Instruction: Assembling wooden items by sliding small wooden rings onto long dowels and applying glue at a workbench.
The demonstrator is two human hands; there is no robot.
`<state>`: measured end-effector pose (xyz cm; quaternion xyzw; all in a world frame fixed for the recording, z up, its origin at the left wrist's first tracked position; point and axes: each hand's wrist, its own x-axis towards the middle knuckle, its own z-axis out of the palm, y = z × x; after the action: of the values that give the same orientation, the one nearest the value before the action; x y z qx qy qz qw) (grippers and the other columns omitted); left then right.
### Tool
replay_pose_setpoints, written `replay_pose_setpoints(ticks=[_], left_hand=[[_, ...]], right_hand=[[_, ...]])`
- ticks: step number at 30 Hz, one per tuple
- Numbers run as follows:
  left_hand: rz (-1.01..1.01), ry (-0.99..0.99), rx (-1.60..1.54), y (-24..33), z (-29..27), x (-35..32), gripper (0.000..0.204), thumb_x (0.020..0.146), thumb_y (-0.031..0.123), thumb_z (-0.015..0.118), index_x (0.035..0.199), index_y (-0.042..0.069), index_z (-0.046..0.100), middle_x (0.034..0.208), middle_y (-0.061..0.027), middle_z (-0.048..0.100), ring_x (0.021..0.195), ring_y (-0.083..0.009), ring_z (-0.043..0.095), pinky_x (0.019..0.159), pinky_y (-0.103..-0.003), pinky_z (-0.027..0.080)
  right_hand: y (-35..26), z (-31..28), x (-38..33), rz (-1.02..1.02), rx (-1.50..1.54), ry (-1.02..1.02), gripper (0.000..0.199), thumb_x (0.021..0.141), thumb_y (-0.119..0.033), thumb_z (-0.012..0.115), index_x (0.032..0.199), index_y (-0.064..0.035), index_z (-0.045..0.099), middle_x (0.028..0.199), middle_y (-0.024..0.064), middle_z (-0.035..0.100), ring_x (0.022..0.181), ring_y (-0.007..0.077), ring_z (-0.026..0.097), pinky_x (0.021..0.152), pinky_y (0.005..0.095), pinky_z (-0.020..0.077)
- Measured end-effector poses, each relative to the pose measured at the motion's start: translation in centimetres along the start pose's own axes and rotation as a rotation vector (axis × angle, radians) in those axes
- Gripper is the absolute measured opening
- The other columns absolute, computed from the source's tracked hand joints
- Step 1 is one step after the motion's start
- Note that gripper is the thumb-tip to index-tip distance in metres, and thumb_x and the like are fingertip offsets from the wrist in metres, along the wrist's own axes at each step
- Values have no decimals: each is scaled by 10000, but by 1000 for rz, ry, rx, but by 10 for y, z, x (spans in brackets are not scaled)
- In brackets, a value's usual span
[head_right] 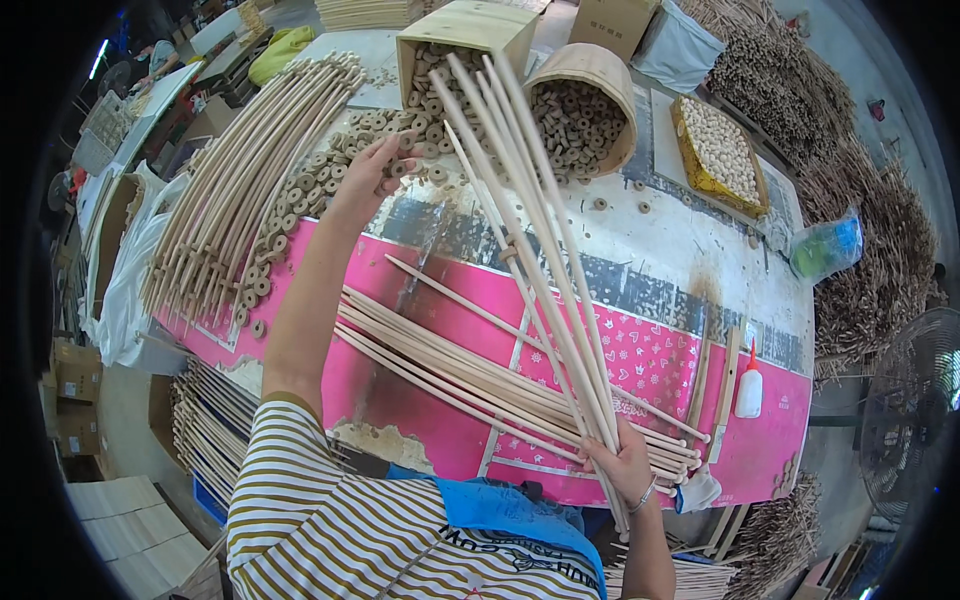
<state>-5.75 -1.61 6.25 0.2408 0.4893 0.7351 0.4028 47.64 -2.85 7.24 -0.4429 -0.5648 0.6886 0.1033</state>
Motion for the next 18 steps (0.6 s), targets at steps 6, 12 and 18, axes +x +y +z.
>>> replay_pose_setpoints(ticks=[6, 12, 18], left_hand=[[-37, 14, -166, 11, 9, 0, 295, 1031, 301, 596, 1143, 33, 652, 962, -78, 722, 771, -76, 680, 439, -179, 384], [-17, -5, -140, 13, -7, -2, 318, 1025, 337, 603, 1101, 38, 682, 876, -34, 687, 743, -69, 664, 447, -179, 367], [-25, 18, -85, 13, -7, -9, 322, 1010, 351, 627, 1120, 58, 700, 873, -5, 688, 752, -57, 658, 444, -175, 364]], right_hand=[[4, -4, -2, -133, -252, 97, 166, 905, -81, 690, 1017, 11, 608, 763, 59, 678, 615, 102, 640, 553, 250, 518], [15, -9, 0, -185, -423, 147, 191, 875, -98, 701, 1009, 13, 621, 732, 72, 673, 583, 123, 642, 527, 281, 506], [16, -7, 6, -172, -434, 153, 205, 871, -112, 706, 1008, 16, 623, 733, 79, 676, 581, 132, 645, 530, 284, 506]])
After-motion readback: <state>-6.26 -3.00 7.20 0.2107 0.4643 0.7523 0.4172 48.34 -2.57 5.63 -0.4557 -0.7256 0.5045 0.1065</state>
